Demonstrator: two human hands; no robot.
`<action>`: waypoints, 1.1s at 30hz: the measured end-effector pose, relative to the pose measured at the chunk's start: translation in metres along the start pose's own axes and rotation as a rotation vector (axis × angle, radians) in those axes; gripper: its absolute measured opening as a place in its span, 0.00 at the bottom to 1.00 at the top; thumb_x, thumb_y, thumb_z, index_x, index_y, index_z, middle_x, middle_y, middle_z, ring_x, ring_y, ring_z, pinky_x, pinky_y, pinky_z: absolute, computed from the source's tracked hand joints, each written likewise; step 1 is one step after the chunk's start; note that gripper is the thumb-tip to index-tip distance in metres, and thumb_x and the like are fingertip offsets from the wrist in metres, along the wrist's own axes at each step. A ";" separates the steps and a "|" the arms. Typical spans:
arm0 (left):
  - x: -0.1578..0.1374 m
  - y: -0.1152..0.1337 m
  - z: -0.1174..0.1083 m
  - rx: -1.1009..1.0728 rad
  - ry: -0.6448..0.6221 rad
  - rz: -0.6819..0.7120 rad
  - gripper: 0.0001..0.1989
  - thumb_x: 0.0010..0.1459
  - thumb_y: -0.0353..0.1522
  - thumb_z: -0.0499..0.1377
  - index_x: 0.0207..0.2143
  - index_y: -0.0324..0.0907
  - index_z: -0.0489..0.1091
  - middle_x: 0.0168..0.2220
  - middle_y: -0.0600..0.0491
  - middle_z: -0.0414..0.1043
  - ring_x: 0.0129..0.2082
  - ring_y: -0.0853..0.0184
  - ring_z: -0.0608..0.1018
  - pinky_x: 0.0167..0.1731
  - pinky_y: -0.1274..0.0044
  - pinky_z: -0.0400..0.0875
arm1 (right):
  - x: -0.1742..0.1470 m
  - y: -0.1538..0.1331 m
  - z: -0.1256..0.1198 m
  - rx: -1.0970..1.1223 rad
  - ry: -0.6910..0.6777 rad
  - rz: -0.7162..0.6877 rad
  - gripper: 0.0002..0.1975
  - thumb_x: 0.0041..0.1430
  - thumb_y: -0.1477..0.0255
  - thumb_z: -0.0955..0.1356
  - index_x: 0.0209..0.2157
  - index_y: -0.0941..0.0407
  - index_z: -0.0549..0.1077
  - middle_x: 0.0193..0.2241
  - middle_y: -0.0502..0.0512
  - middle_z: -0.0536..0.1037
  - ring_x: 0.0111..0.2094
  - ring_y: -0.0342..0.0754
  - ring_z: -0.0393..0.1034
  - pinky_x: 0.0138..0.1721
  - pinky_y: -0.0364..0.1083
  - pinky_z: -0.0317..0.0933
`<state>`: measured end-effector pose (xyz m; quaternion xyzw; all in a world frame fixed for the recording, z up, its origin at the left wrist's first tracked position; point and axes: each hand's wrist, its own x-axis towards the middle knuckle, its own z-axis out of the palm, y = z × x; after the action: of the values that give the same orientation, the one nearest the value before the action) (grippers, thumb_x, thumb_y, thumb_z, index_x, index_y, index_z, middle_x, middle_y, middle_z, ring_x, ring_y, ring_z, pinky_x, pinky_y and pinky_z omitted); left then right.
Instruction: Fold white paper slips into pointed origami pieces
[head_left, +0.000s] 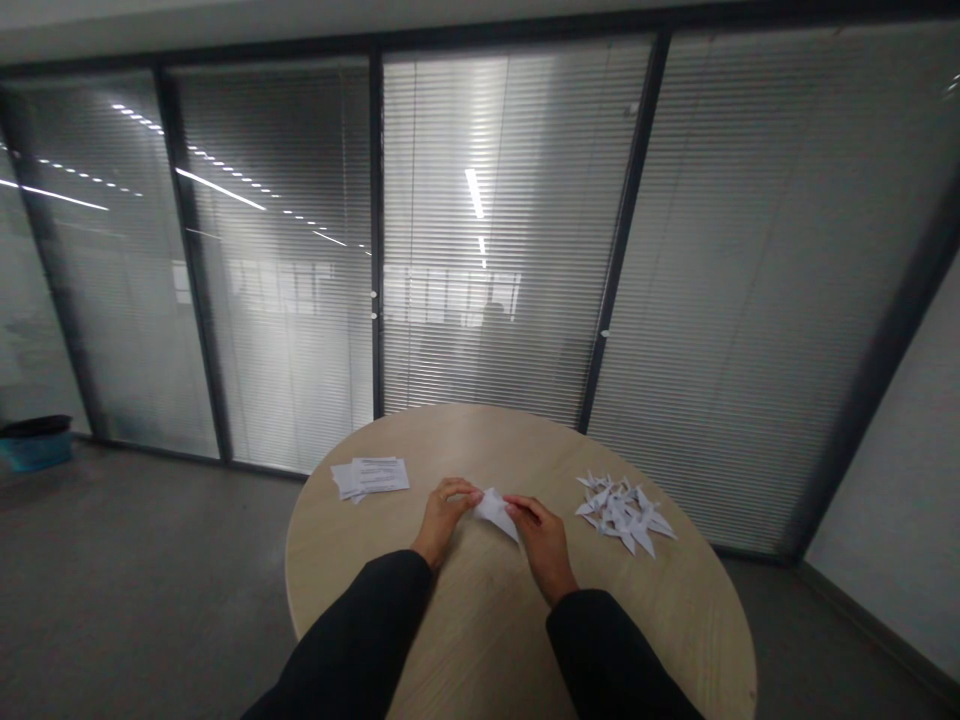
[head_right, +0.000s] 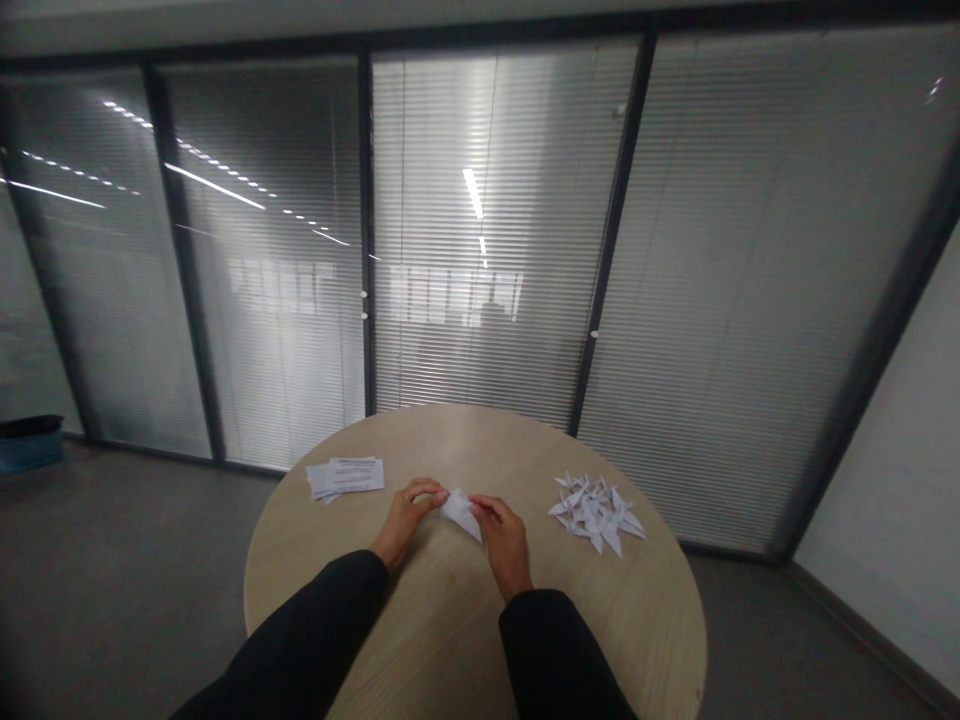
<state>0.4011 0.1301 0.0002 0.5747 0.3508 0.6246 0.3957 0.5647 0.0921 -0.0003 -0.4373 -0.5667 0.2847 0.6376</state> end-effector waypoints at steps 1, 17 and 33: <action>0.000 0.000 0.000 -0.024 -0.005 -0.015 0.10 0.40 0.38 0.67 0.23 0.41 0.77 0.34 0.49 0.75 0.39 0.62 0.74 0.45 0.71 0.64 | 0.000 -0.001 0.000 0.001 -0.005 0.003 0.18 0.44 0.55 0.71 0.31 0.55 0.79 0.33 0.58 0.80 0.35 0.54 0.73 0.40 0.51 0.67; -0.001 0.006 0.000 -0.071 -0.162 -0.101 0.14 0.42 0.41 0.66 0.28 0.39 0.76 0.33 0.48 0.76 0.38 0.62 0.74 0.44 0.72 0.64 | -0.003 -0.005 0.001 0.135 -0.141 0.140 0.21 0.44 0.56 0.72 0.37 0.54 0.77 0.35 0.55 0.79 0.39 0.53 0.72 0.40 0.48 0.65; 0.001 0.002 -0.001 -0.027 -0.180 -0.039 0.16 0.43 0.42 0.65 0.31 0.40 0.77 0.38 0.46 0.75 0.41 0.60 0.74 0.43 0.72 0.66 | -0.003 -0.001 0.001 0.220 -0.212 0.207 0.20 0.42 0.58 0.74 0.35 0.55 0.79 0.35 0.56 0.81 0.39 0.55 0.73 0.43 0.51 0.65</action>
<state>0.4004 0.1307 0.0023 0.6162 0.3165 0.5670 0.4456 0.5630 0.0889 -0.0007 -0.3885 -0.5481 0.4534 0.5858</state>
